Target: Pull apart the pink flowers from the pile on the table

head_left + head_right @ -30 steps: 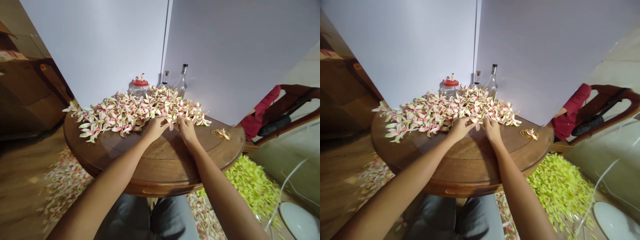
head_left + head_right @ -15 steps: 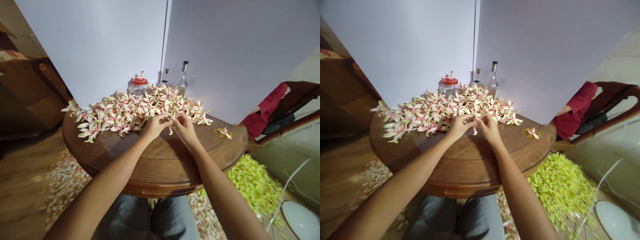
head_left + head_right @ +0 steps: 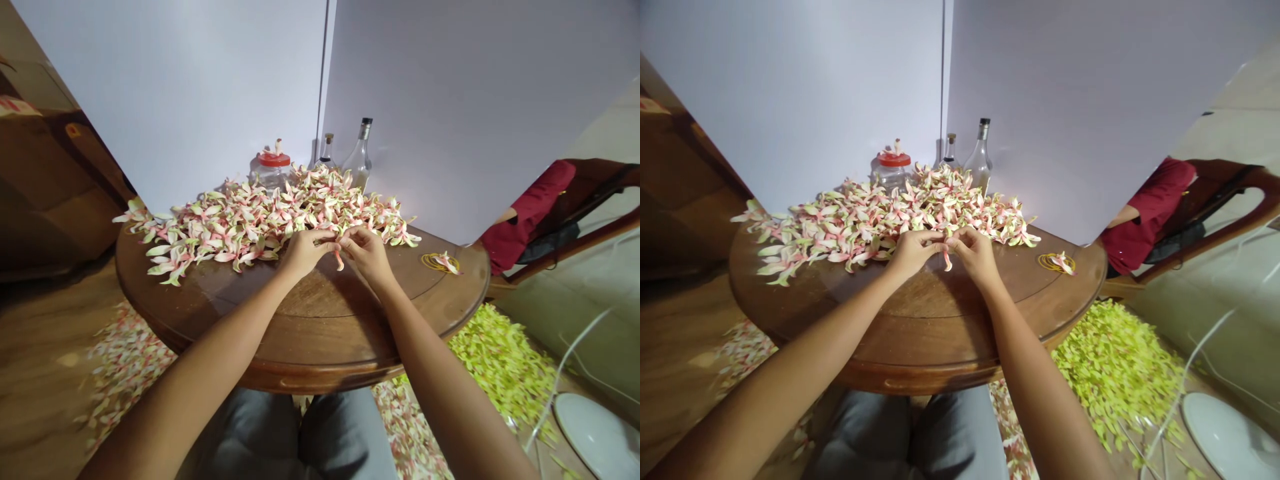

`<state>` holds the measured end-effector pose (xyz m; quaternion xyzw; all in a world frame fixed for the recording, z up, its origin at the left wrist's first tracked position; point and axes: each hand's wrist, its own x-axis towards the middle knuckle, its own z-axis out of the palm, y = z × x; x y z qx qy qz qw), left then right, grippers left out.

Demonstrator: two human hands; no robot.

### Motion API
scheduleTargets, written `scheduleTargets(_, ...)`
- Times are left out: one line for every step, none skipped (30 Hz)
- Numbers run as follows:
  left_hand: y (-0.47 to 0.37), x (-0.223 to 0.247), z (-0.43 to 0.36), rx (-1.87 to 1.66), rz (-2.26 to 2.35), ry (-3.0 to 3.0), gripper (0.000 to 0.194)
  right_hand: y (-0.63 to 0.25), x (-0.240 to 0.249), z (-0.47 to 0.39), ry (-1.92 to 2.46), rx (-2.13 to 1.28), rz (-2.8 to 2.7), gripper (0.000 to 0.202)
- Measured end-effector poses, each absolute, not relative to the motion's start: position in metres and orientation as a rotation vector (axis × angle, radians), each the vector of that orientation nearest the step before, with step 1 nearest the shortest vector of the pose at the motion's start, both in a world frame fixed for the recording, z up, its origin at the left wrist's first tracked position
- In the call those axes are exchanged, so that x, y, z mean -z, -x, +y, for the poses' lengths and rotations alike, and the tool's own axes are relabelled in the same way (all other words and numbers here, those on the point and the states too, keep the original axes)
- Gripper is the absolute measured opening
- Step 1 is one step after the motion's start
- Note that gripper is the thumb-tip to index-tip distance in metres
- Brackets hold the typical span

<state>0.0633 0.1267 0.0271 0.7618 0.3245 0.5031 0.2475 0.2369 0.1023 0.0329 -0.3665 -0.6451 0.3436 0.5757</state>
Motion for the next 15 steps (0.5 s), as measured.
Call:
scheduleTargets(-0.0633, -0.0265, 0.1271, -1.374, 0.875, -2.077, 0.018, -0.2371, -0.0327, 0.1026, 0.851, -0.805, -1.505, 0.025)
scheduleTargets(-0.0633, -0.0258, 0.1276, -1.376, 0.866, -2.077, 0.018, -0.2373, -0.0325, 0.1028, 0.846, -0.803, -1.499, 0.025)
scheduleTargets(-0.0634, -0.0252, 0.1279, -1.379, 0.858, -2.077, 0.019, -0.2374, -0.0323, 0.1031, 0.842, -0.801, -1.492, 0.024)
scheduleTargets(-0.0634, -0.0246, 0.1282, -1.381, 0.851, -2.078, 0.020, -0.2375, -0.0321, 0.1034, 0.838, -0.799, -1.486, 0.024)
scheduleTargets(-0.0634, -0.0241, 0.1285, -1.383, 0.845, -2.078, 0.020, -0.2375, -0.0320, 0.1036, 0.834, -0.797, -1.481, 0.023)
scheduleTargets(-0.0635, -0.0237, 0.1288, -1.385, 0.840, -2.079, 0.021, -0.2374, -0.0321, 0.1036, 0.831, -0.796, -1.477, 0.023)
scheduleTargets(-0.0637, -0.0233, 0.1290, -1.388, 0.836, -2.079, 0.022, -0.2372, -0.0322, 0.1036, 0.827, -0.796, -1.474, 0.023)
scheduleTargets(-0.0638, -0.0230, 0.1292, -1.392, 0.832, -2.078, 0.022, -0.2370, -0.0325, 0.1035, 0.824, -0.796, -1.471, 0.023)
scheduleTargets(-0.0641, -0.0228, 0.1295, -1.396, 0.828, -2.077, 0.022, -0.2367, -0.0329, 0.1032, 0.822, -0.794, -1.468, 0.023)
scheduleTargets(-0.0643, -0.0227, 0.1297, -1.399, 0.824, -2.076, 0.022, -0.2364, -0.0333, 0.1029, 0.820, -0.793, -1.464, 0.023)
scheduleTargets(-0.0645, -0.0226, 0.1300, -1.402, 0.820, -2.075, 0.022, -0.2362, -0.0337, 0.1025, 0.818, -0.791, -1.461, 0.023)
scheduleTargets(-0.0646, -0.0227, 0.1302, -1.404, 0.816, -2.075, 0.022, -0.2360, -0.0341, 0.1021, 0.817, -0.789, -1.457, 0.022)
scheduleTargets(-0.0647, -0.0229, 0.1303, -1.404, 0.811, -2.075, 0.022, -0.2359, -0.0345, 0.1017, 0.816, -0.787, -1.455, 0.022)
scheduleTargets(-0.0648, -0.0232, 0.1304, -1.404, 0.806, -2.076, 0.022, -0.2359, -0.0347, 0.1013, 0.816, -0.786, -1.454, 0.022)
scheduleTargets(-0.0649, -0.0235, 0.1303, -1.403, 0.801, -2.078, 0.022, -0.2359, -0.0350, 0.1009, 0.817, -0.785, -1.454, 0.022)
